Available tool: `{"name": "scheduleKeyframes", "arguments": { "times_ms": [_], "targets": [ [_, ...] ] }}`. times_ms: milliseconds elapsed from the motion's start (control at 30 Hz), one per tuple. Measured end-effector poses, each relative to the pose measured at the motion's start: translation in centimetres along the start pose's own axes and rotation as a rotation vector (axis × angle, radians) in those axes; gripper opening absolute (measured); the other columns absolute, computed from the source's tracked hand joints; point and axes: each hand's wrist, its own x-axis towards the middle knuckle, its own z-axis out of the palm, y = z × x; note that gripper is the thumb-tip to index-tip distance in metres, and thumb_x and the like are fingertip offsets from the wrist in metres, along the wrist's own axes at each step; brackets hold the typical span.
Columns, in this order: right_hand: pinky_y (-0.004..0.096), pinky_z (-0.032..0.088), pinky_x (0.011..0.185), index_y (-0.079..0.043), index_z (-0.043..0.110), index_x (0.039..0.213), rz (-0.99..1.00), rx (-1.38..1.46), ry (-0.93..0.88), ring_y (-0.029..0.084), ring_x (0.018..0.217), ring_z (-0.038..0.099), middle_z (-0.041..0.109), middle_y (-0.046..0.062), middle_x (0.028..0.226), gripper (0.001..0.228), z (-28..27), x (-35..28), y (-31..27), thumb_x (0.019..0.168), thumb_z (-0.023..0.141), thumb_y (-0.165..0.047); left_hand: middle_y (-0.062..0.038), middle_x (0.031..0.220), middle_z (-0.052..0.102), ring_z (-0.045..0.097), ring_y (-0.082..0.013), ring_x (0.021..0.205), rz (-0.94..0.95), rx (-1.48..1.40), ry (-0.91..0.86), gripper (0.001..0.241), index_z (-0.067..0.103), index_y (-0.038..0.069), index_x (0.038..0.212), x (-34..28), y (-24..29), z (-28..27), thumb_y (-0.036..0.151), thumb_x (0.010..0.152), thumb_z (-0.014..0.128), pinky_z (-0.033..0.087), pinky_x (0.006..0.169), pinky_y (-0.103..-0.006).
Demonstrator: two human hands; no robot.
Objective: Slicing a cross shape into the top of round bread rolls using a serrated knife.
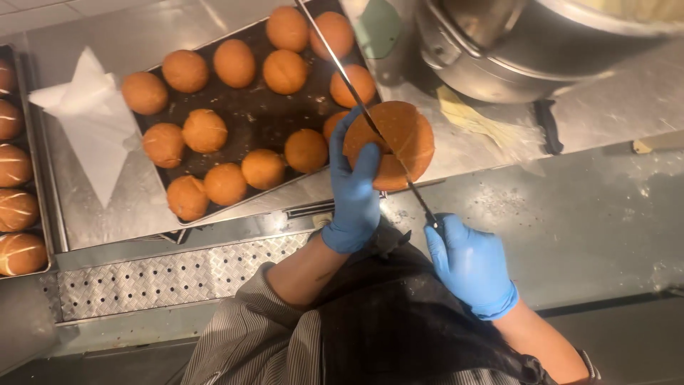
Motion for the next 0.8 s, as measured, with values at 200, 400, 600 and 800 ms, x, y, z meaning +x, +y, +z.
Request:
{"name": "scheduleKeyframes", "arguments": {
  "times_ms": [200,400,600,800],
  "targets": [
    [0.045,0.051,0.051,-0.006,0.063,0.094,0.039,0.195,-0.113,0.038,0.058,0.066,0.066,0.016,0.065,0.017,3.4,6.3,-4.5,0.094,0.069,-0.021,-0.013,0.146,0.055,0.055,-0.0224,0.135,0.028,0.144,0.073,0.053,0.045,0.0,0.153,5.4,3.6,-6.5,0.014,0.104,0.057,0.045,0.117,-0.0374],
    [0.046,0.052,0.052,-0.006,0.068,0.097,-0.053,0.054,-0.012,0.039,0.056,0.065,0.067,0.017,0.066,0.016,3.5,10.3,-10.0,0.088,0.071,-0.019,-0.012,0.145,0.055,0.057,-0.0235,0.129,-0.009,0.062,0.388,0.053,0.045,0.004,0.149,14.9,6.8,-17.1,0.025,0.102,0.058,0.048,0.108,-0.0375],
    [0.047,0.051,0.057,-0.005,0.065,0.096,0.178,0.01,0.025,0.041,0.064,0.065,0.064,0.019,0.071,0.015,5.8,10.3,-8.4,0.095,0.071,-0.019,-0.016,0.134,0.065,0.062,-0.0263,0.126,-0.129,1.099,-0.234,0.052,0.05,0.007,0.145,23.4,8.4,-33.0,0.031,0.101,0.063,0.048,0.109,-0.0384],
    [0.046,0.051,0.058,-0.004,0.066,0.097,0.304,-0.044,0.022,0.041,0.066,0.066,0.067,0.019,0.076,0.015,7.2,10.3,-8.3,0.099,0.071,-0.018,-0.025,0.127,0.065,0.059,-0.0434,0.12,-0.343,1.801,-0.532,0.056,0.054,0.01,0.141,25.2,10.8,-35.2,0.046,0.099,0.051,0.041,0.105,-0.0543]
  ]
}}
